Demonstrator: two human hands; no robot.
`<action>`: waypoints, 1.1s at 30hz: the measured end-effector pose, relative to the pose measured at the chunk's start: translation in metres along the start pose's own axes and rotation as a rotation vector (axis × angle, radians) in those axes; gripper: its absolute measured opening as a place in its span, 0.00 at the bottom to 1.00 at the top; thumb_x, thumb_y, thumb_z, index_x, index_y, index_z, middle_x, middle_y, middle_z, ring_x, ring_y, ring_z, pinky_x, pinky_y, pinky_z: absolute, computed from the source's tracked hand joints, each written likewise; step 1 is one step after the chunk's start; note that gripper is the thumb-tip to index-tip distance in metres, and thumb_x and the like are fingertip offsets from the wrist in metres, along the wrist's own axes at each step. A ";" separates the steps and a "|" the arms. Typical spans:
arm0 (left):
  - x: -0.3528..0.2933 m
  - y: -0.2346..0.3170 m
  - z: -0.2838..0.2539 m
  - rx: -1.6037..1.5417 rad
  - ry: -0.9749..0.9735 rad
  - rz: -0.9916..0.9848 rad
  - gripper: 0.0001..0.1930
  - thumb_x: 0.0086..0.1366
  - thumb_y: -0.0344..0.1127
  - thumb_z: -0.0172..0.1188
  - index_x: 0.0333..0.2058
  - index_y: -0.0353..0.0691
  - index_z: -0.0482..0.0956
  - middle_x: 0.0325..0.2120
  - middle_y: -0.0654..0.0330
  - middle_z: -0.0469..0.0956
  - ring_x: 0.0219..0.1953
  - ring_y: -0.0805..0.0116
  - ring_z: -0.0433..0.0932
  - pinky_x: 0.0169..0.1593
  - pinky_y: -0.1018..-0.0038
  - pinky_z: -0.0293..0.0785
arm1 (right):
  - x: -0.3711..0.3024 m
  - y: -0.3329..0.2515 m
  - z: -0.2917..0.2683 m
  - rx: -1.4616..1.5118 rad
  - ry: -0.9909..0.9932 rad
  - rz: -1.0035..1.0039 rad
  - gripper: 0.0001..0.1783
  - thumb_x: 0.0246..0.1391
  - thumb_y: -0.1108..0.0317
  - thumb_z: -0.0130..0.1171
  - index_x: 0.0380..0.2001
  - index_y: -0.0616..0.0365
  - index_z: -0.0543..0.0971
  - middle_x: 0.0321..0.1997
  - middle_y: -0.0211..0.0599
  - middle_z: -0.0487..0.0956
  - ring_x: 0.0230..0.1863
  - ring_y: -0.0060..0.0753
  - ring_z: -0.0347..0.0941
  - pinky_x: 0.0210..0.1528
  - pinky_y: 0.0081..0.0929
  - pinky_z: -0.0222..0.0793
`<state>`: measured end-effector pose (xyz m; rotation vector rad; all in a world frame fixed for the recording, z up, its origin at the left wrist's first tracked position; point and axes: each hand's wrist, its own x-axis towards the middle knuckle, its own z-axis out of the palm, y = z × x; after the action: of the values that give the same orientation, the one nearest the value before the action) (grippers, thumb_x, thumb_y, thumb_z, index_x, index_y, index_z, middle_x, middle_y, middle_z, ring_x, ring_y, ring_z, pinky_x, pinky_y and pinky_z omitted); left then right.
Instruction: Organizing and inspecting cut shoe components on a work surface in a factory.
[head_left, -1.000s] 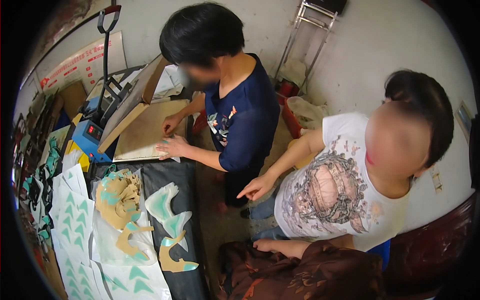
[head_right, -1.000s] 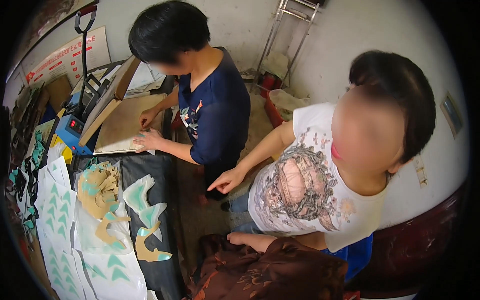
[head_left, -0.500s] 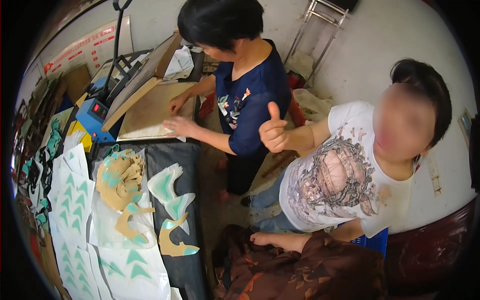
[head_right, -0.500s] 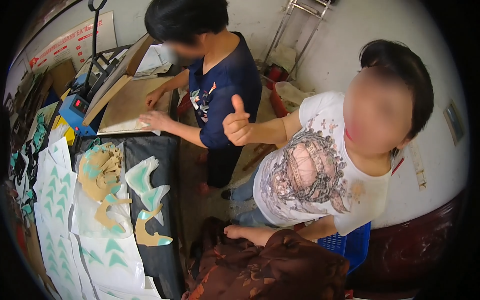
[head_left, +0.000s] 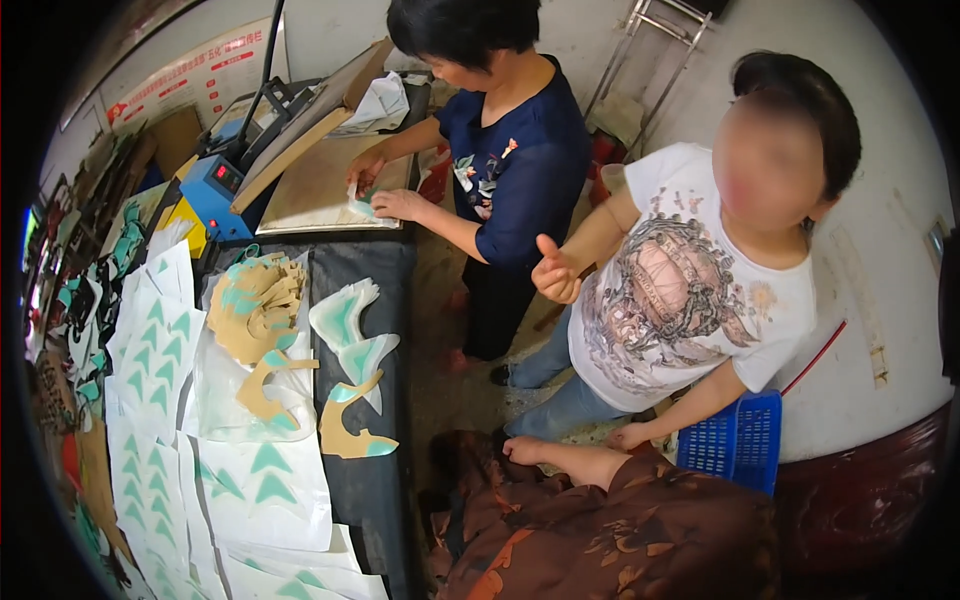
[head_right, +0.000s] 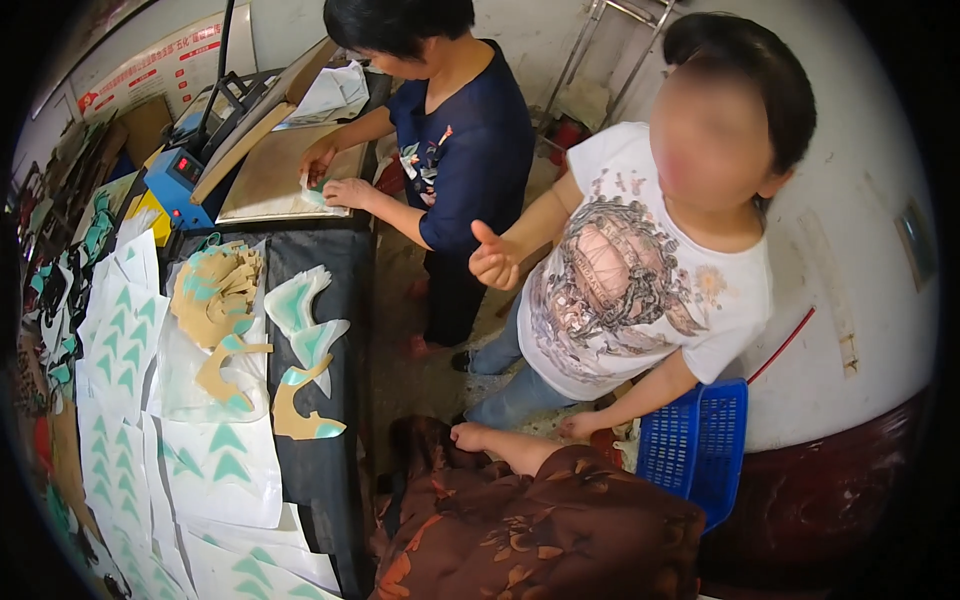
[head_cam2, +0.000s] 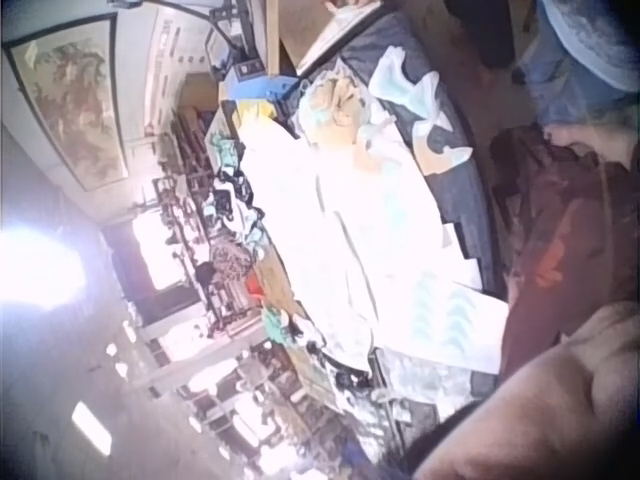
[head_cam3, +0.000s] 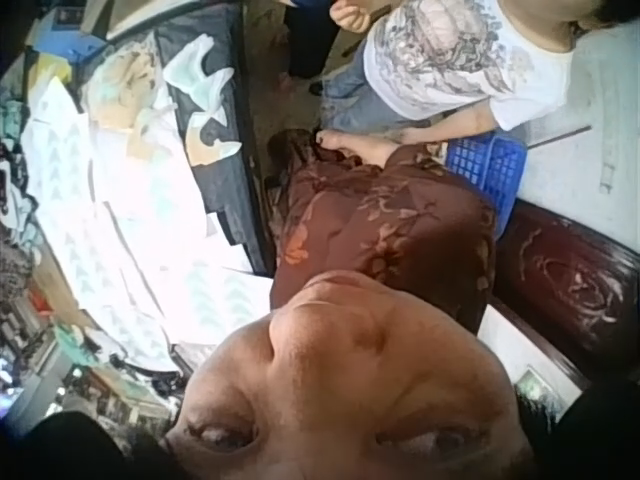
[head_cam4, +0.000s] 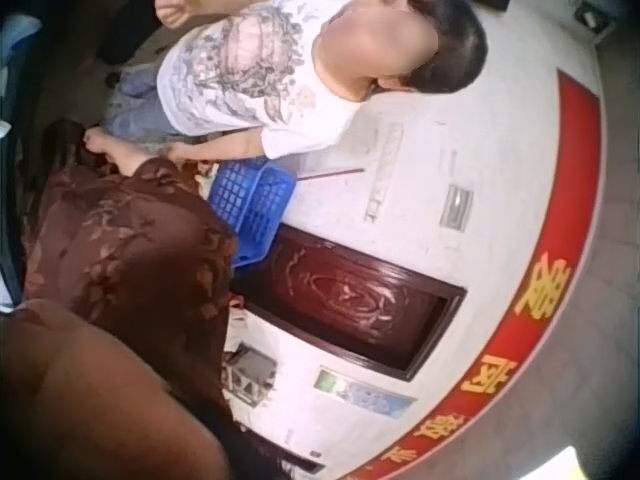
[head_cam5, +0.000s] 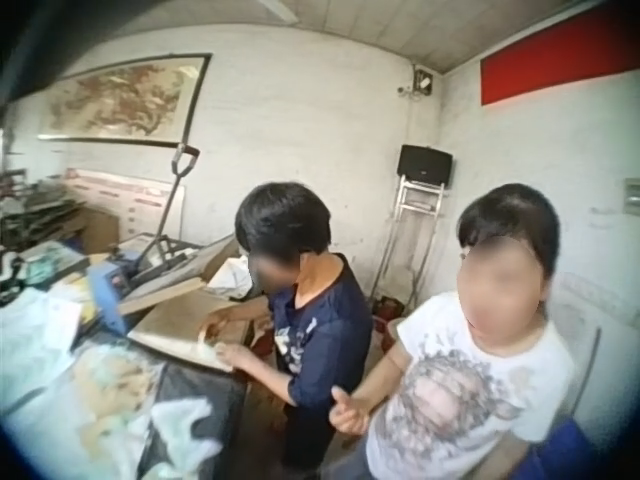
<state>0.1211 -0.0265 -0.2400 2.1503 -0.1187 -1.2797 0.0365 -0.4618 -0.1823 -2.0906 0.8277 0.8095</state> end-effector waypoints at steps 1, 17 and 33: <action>0.004 0.002 0.004 -0.016 -0.005 -0.015 0.15 0.53 0.37 0.59 0.37 0.34 0.74 0.33 0.54 0.75 0.36 0.65 0.73 0.38 0.71 0.69 | 0.000 0.003 0.003 -0.002 0.000 -0.001 0.16 0.43 0.66 0.52 0.39 0.54 0.74 0.40 0.42 0.75 0.44 0.44 0.70 0.44 0.34 0.64; -0.069 0.011 0.058 -0.709 0.047 -0.402 0.15 0.53 0.36 0.63 0.36 0.37 0.72 0.28 0.60 0.74 0.28 0.71 0.72 0.29 0.72 0.68 | 0.024 0.024 0.004 0.107 -0.123 -0.023 0.18 0.43 0.67 0.56 0.41 0.55 0.74 0.42 0.41 0.75 0.44 0.40 0.70 0.45 0.31 0.65; -0.145 -0.160 0.066 -1.082 -0.145 -0.380 0.09 0.56 0.34 0.58 0.34 0.37 0.73 0.26 0.60 0.74 0.26 0.72 0.71 0.30 0.75 0.68 | 0.062 0.025 -0.009 0.365 0.048 -0.014 0.12 0.43 0.72 0.55 0.35 0.56 0.76 0.32 0.35 0.77 0.35 0.28 0.72 0.38 0.24 0.67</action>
<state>-0.0454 0.1254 -0.2400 1.1587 0.7811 -1.2607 0.0566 -0.4998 -0.2337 -1.7949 0.9103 0.5544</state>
